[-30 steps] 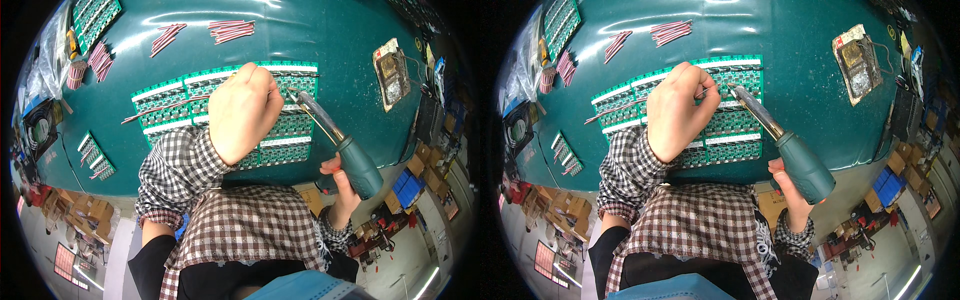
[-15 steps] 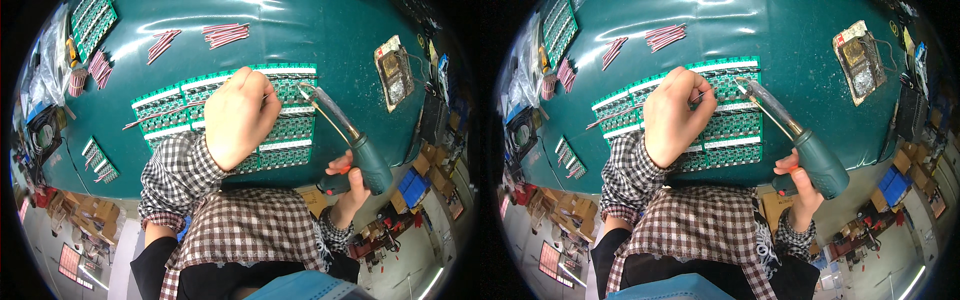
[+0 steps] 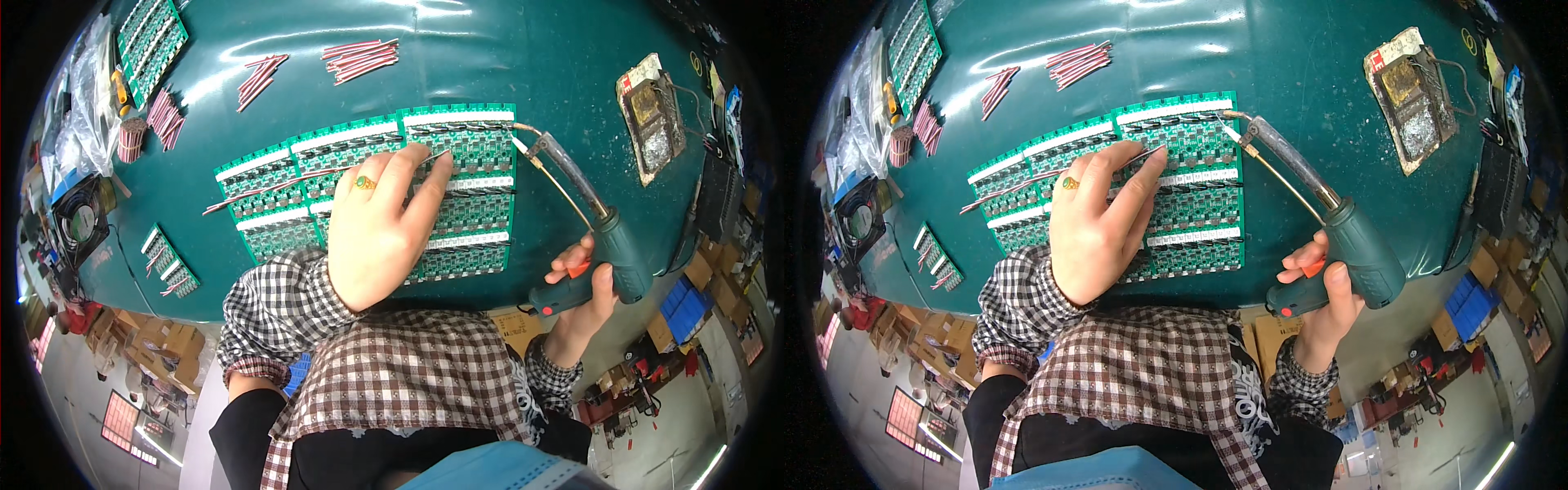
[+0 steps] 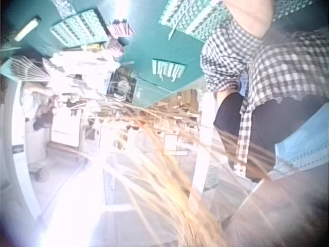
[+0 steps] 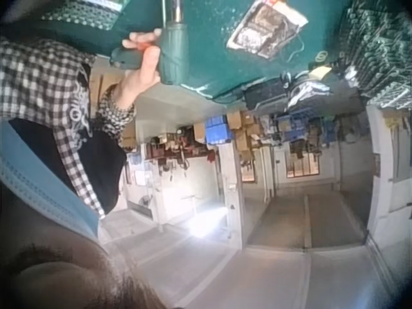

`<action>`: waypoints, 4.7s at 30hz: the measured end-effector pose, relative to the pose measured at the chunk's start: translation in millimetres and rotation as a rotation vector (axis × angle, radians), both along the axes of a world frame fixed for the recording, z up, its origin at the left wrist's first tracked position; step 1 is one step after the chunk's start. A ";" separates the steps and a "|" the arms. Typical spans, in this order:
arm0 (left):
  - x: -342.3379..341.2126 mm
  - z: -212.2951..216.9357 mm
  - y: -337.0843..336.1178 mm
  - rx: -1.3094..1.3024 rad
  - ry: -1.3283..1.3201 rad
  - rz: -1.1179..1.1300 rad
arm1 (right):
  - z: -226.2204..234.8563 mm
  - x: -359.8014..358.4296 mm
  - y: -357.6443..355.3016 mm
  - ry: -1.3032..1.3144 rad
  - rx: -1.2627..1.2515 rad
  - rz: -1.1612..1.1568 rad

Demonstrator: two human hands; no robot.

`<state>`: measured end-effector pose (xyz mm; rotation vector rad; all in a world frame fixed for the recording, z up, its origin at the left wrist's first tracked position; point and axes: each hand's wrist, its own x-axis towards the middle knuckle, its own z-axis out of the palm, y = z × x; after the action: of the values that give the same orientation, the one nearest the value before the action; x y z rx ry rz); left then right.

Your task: The person uses a soldering iron to attach red and white wires to green circuit boards. They hold the board with one hand and apply the soldering iron with the other, moving methodically across the board's surface. The person occasionally lifts the board to inspect the soldered connections before placing it back on the table.

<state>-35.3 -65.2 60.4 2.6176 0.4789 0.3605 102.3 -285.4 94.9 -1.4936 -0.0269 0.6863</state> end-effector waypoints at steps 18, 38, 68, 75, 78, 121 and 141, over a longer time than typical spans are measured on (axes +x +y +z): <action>0.2 2.8 -10.1 0.128 0.128 0.019 | -4.6 2.7 0.4 -0.028 -0.005 0.078; 40.9 -1.7 50.3 -0.325 0.063 0.111 | -42.3 36.7 -31.3 0.288 0.559 -0.101; 10.0 99.1 17.4 -1.580 -0.628 0.064 | -61.3 30.0 -37.5 0.251 0.746 -0.129; 7.2 98.0 13.9 -1.581 -0.646 0.058 | -62.0 28.6 -39.1 0.241 0.732 -0.112; 7.1 98.5 13.0 -1.565 -0.630 0.057 | -60.9 28.9 -38.6 0.248 0.731 -0.105; 13.5 -11.6 46.9 -0.263 -0.203 0.031 | -47.5 -50.6 0.4 0.202 0.543 -0.083; 22.1 -11.3 58.9 -0.235 -0.104 0.142 | -43.1 -13.0 8.1 0.222 0.579 0.012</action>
<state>-13.2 -6.3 49.1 2.3324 0.6338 0.4542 89.3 -277.3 51.8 -0.8602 -0.0589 0.7712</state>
